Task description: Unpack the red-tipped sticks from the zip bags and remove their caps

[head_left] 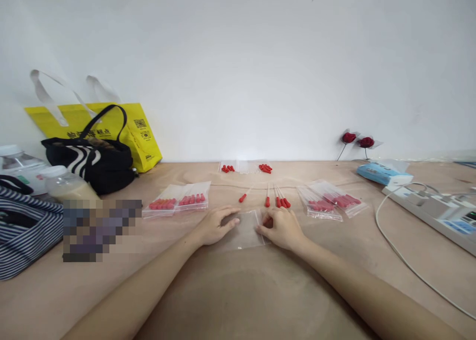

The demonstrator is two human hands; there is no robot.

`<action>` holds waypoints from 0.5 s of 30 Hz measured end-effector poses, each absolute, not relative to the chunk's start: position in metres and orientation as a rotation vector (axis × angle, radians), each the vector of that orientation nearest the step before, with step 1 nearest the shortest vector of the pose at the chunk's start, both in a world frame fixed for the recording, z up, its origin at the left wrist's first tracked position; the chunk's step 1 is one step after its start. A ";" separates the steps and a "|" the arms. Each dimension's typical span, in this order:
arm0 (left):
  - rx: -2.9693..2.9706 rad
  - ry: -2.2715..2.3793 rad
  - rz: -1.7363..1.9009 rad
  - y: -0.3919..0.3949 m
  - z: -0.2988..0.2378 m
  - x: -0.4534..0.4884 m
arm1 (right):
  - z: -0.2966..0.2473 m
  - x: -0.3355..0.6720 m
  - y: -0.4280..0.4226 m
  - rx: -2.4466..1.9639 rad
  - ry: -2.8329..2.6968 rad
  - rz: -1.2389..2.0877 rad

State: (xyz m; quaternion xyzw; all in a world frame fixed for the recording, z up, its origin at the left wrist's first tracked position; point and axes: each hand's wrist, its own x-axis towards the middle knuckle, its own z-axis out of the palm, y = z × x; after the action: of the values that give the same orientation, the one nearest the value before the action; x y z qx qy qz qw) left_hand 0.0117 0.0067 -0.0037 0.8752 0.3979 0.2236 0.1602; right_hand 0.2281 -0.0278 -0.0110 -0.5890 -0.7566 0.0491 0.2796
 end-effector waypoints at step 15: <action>2.286 1.435 0.820 0.067 -0.015 0.068 | 0.010 0.339 0.038 -1.650 -1.138 0.453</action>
State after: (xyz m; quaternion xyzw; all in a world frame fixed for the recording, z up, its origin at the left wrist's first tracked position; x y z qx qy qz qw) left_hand 0.0679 0.0666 -0.0145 0.8000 0.5022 0.2870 0.1594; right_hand 0.3389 0.0379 0.0103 -0.6871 -0.4742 0.1889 0.5170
